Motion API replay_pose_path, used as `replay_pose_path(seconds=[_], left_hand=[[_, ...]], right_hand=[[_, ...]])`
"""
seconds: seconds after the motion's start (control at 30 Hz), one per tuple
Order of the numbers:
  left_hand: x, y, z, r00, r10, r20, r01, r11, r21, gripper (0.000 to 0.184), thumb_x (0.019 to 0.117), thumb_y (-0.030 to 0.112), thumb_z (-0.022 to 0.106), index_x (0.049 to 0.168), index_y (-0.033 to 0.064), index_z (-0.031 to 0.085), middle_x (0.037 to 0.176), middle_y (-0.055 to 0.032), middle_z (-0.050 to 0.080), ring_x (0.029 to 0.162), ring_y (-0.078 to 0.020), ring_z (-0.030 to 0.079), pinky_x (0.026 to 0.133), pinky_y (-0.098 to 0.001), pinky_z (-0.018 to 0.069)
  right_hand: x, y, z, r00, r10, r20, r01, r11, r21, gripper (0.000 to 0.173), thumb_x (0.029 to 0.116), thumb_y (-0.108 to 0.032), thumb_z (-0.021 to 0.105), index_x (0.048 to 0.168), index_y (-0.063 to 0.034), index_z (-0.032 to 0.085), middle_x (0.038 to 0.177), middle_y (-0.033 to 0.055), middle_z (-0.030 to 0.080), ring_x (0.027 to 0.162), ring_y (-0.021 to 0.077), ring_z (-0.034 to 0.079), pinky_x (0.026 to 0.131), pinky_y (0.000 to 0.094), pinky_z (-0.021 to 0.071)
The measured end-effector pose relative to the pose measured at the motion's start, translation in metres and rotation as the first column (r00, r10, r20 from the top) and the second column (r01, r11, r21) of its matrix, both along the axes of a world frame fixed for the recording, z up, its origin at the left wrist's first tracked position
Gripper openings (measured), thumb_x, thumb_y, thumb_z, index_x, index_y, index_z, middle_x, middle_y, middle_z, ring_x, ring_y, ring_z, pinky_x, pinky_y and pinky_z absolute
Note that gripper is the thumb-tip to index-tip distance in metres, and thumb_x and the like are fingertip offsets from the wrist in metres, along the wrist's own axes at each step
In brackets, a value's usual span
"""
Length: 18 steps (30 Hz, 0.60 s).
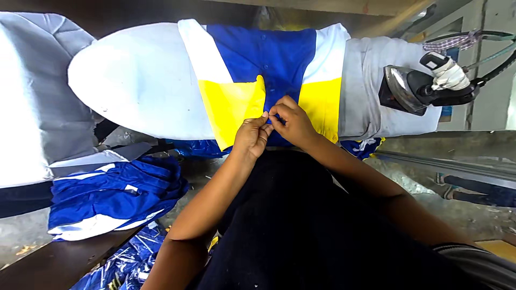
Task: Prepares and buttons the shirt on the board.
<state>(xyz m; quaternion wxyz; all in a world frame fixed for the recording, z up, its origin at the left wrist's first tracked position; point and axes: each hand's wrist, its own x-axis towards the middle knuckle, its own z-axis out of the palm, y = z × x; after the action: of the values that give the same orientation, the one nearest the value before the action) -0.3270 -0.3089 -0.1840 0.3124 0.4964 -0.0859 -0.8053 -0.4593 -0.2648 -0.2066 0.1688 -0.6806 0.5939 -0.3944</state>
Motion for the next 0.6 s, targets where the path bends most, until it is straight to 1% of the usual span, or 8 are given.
replay_pose_path(seconds=[0.1,0.17,0.23,0.3,0.4,0.47,0.53,0.6], left_hand=[[0.002,0.001,-0.003,1.000,0.012,-0.006,-0.012,0.996,-0.085,0.011,0.1026,-0.004,0.050,0.106,0.0044,0.055,0.093,-0.0049,0.068,0.084,-0.0140,0.071,0.085,-0.0311,0.0605],[0.002,0.003,-0.008,1.000,0.014,0.011,-0.011,0.973,-0.233,0.015,0.1000,-0.007,0.053,0.104,0.0048,0.060,0.093,-0.0026,0.071,0.087,-0.0123,0.071,0.086,-0.0305,0.0598],[0.002,0.006,-0.015,0.997,0.014,0.076,0.013,0.937,-0.348,0.016,0.0973,-0.007,0.058,0.097,0.0071,0.064,0.088,0.0012,0.071,0.083,-0.0082,0.068,0.082,-0.0272,0.0575],[0.003,0.008,-0.019,0.994,0.003,0.106,0.039,0.919,-0.391,0.016,0.0955,-0.007,0.061,0.094,0.0076,0.066,0.086,0.0017,0.071,0.081,-0.0068,0.067,0.078,-0.0250,0.0561],[0.000,0.012,-0.018,0.995,-0.005,0.095,0.041,0.927,-0.373,0.016,0.0952,-0.008,0.061,0.093,0.0071,0.066,0.084,0.0013,0.072,0.078,-0.0071,0.068,0.077,-0.0250,0.0581],[-0.001,0.014,-0.017,0.996,-0.005,0.088,0.037,0.930,-0.366,0.016,0.0953,-0.009,0.061,0.094,0.0069,0.065,0.085,0.0010,0.072,0.078,-0.0077,0.069,0.078,-0.0257,0.0587],[-0.002,0.015,-0.015,0.996,-0.024,0.080,0.051,0.936,-0.350,0.016,0.0957,-0.009,0.060,0.094,0.0064,0.065,0.084,0.0006,0.072,0.078,-0.0082,0.069,0.079,-0.0264,0.0590],[-0.001,0.015,-0.012,0.995,-0.093,0.048,0.102,0.965,-0.244,0.015,0.0992,-0.006,0.056,0.094,0.0048,0.065,0.085,-0.0009,0.072,0.079,-0.0087,0.070,0.081,-0.0265,0.0595]], right_hand=[[-0.003,0.004,0.000,0.962,-0.059,0.268,0.036,0.995,0.092,0.010,0.0914,0.000,0.069,0.097,0.0079,0.072,0.100,0.0181,0.065,0.082,0.0130,0.063,0.073,0.0197,0.0543],[-0.003,0.008,0.005,0.876,-0.198,0.440,0.081,0.959,0.271,0.016,0.0930,-0.003,0.070,0.104,0.0076,0.065,0.101,0.0129,0.064,0.082,0.0076,0.064,0.074,0.0193,0.0559],[-0.003,0.010,0.012,0.778,-0.336,0.531,0.062,0.881,0.468,0.020,0.0975,-0.011,0.068,0.109,0.0031,0.060,0.092,0.0055,0.065,0.070,0.0040,0.063,0.064,0.0201,0.0552],[-0.005,0.010,0.018,0.676,-0.426,0.601,-0.018,0.806,0.592,0.019,0.1009,-0.013,0.065,0.112,0.0014,0.060,0.088,0.0036,0.065,0.065,0.0059,0.063,0.059,0.0221,0.0564],[-0.008,0.011,0.023,0.559,-0.518,0.647,-0.084,0.741,0.666,0.019,0.1027,-0.011,0.062,0.116,0.0012,0.059,0.091,0.0044,0.065,0.066,0.0081,0.065,0.057,0.0232,0.0571],[-0.009,0.012,0.025,0.513,-0.540,0.668,-0.106,0.732,0.673,0.019,0.1035,-0.010,0.060,0.119,0.0011,0.058,0.092,0.0046,0.065,0.067,0.0087,0.065,0.057,0.0232,0.0572],[-0.009,0.015,0.025,0.505,-0.532,0.680,-0.089,0.751,0.654,0.015,0.1029,-0.009,0.060,0.115,0.0004,0.059,0.090,0.0039,0.066,0.067,0.0085,0.066,0.057,0.0229,0.0570],[-0.007,0.018,0.024,0.513,-0.519,0.683,-0.042,0.780,0.625,0.011,0.1011,-0.004,0.061,0.110,0.0007,0.058,0.087,0.0040,0.066,0.066,0.0083,0.066,0.057,0.0228,0.0576]])
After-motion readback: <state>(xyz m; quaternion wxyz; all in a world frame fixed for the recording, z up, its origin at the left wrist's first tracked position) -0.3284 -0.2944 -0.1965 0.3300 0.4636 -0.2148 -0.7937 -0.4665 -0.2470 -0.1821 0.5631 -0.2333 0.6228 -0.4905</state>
